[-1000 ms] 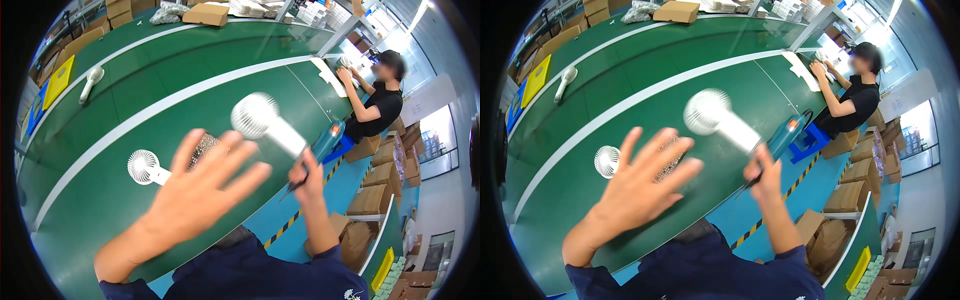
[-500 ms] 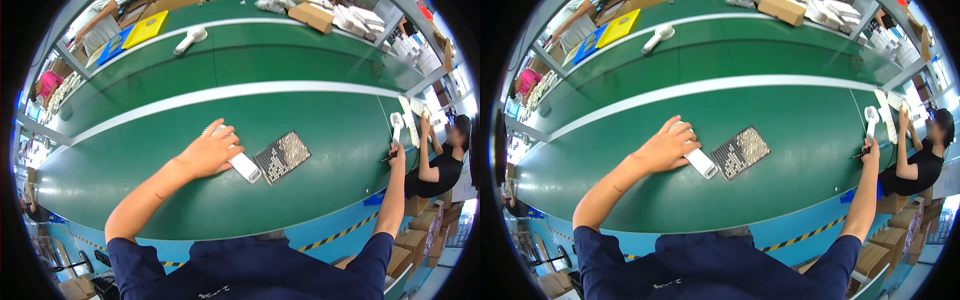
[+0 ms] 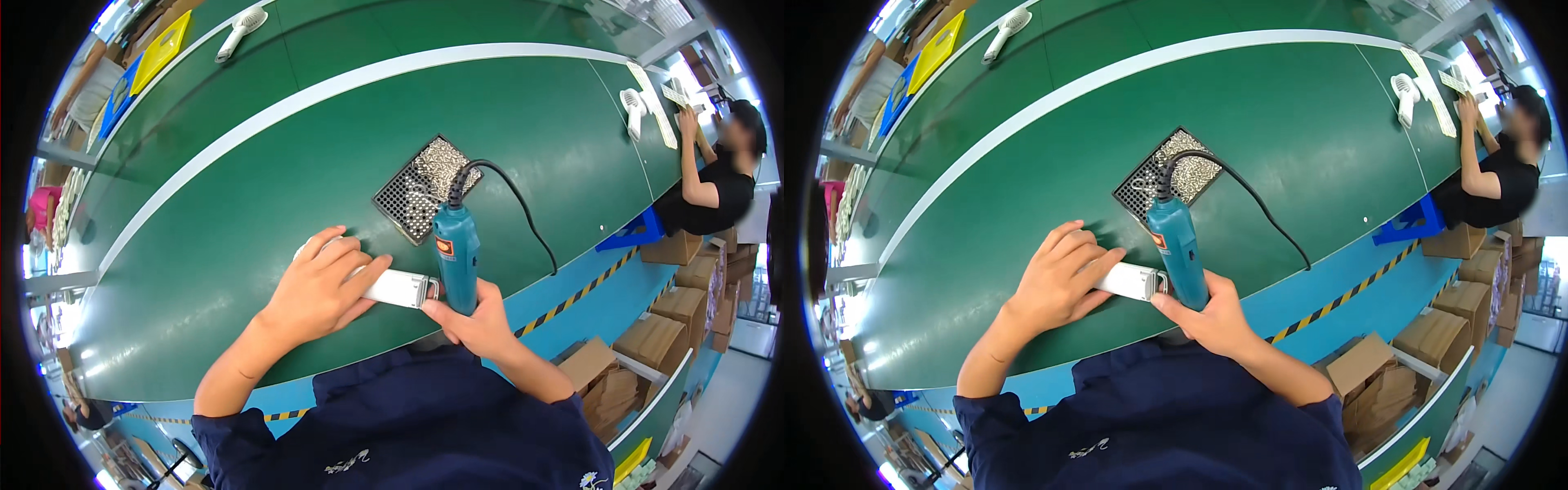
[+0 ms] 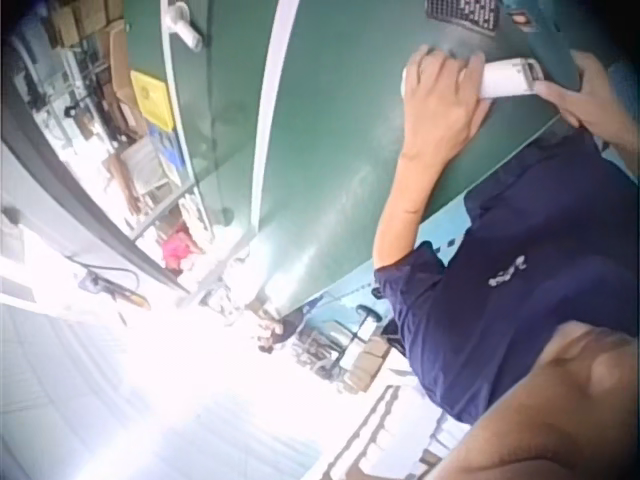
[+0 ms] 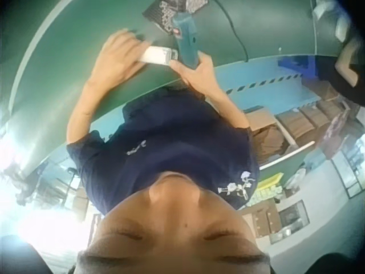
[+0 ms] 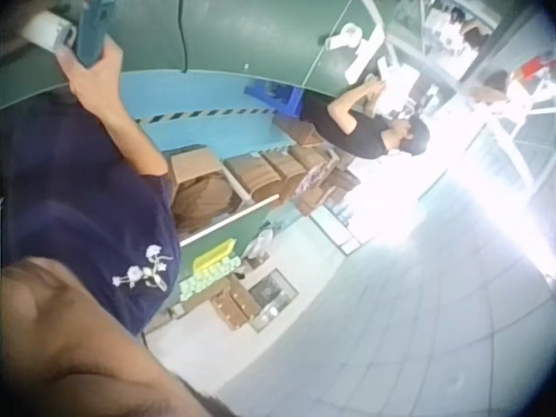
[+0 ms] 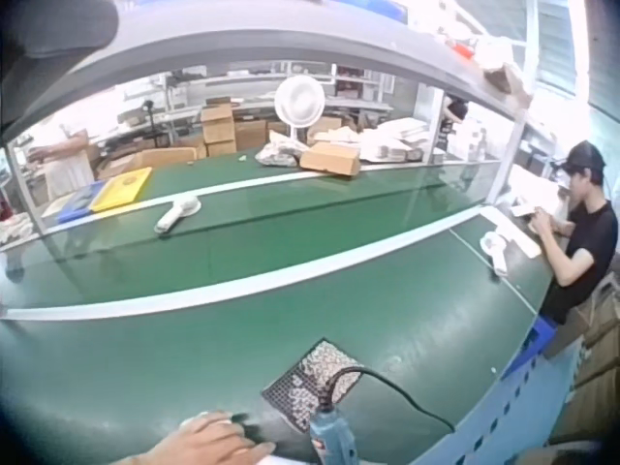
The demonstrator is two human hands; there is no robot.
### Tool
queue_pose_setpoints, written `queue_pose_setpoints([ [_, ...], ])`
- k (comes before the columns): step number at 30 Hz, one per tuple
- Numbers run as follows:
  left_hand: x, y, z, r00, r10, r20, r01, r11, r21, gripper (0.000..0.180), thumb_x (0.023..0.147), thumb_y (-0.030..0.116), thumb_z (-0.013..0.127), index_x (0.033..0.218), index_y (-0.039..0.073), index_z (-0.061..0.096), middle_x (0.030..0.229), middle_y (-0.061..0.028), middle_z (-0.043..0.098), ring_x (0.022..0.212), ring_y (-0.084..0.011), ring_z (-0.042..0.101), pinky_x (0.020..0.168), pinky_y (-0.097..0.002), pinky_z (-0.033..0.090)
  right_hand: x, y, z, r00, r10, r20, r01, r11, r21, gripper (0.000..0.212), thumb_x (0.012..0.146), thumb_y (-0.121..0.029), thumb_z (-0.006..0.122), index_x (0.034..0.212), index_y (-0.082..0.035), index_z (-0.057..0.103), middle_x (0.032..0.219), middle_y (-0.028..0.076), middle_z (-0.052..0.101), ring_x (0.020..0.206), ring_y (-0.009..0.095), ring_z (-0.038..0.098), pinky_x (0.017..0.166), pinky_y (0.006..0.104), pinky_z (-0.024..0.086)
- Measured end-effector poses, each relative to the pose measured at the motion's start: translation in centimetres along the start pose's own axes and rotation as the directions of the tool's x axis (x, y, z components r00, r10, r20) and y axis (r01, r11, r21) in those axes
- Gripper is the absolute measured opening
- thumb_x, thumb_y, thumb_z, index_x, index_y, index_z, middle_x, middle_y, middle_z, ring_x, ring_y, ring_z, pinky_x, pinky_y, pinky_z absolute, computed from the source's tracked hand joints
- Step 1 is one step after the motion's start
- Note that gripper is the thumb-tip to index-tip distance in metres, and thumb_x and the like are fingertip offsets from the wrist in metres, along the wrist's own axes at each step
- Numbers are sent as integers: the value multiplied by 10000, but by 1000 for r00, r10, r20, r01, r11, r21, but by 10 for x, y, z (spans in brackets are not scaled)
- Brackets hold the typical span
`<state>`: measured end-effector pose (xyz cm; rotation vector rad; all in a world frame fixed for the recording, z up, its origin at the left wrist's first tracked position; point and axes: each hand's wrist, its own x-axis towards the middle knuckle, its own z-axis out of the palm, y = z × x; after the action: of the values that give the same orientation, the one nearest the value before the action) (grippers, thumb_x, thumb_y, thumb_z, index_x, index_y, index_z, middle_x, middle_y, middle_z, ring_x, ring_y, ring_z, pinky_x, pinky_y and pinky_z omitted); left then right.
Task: Assembling portable handheld fans using an electric screwdriver on a factory production line.
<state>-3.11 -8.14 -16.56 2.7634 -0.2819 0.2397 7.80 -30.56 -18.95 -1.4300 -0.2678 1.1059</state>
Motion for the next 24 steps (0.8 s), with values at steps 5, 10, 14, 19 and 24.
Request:
queue_pose_setpoints([
  [5, -21, 1, 9, 997, 4, -73, -5, 1000, -9, 501, 692, 230, 757, 1138, 44, 626, 948, -70, 600, 973, -252, 571, 991, -451, 434, -7, 2, 2, 991, -126, 45, 131, 981, -145, 151, 882, -114, 704, 908, -11, 598, 658, -45, 542, 556, 22, 480, 494, 215, 387],
  [10, -34, 3, 7, 997, 22, -80, -27, 998, -62, 488, 696, 235, 755, 1118, 27, 628, 963, -80, 610, 963, -251, 575, 971, -442, 441, -18, -3, -5, 998, -53, 37, 60, 970, -235, 161, 874, -114, 714, 931, -4, 610, 743, -32, 571, 677, 41, 494, 609, 232, 432],
  [14, -36, 4, 11, 991, 15, -135, -15, 1000, -1, 490, 692, 237, 756, 1107, 11, 626, 951, -81, 610, 964, -244, 577, 970, -450, 437, -11, -10, -3, 997, -47, 64, 61, 967, -249, 158, 872, -114, 713, 916, -6, 606, 742, -22, 572, 686, 48, 498, 613, 240, 434],
  [19, -34, 5, 11, 992, 26, -121, -24, 1000, 21, 491, 691, 242, 753, 1106, 13, 627, 942, -82, 612, 956, -240, 576, 975, -452, 433, -2, -8, 2, 979, -91, 180, 148, 931, -334, 174, 879, -128, 712, 917, 1, 602, 755, -1, 579, 724, 57, 505, 639, 244, 440],
  [24, -30, 8, 10, 991, 67, -117, -68, 998, -5, 499, 702, 277, 735, 1122, 29, 627, 946, -67, 602, 959, -233, 571, 997, -465, 413, -9, -20, 6, 987, 13, 158, 32, 961, -276, 250, 876, -124, 717, 1054, 28, 626, 850, 5, 616, 799, 69, 530, 731, 276, 476],
])
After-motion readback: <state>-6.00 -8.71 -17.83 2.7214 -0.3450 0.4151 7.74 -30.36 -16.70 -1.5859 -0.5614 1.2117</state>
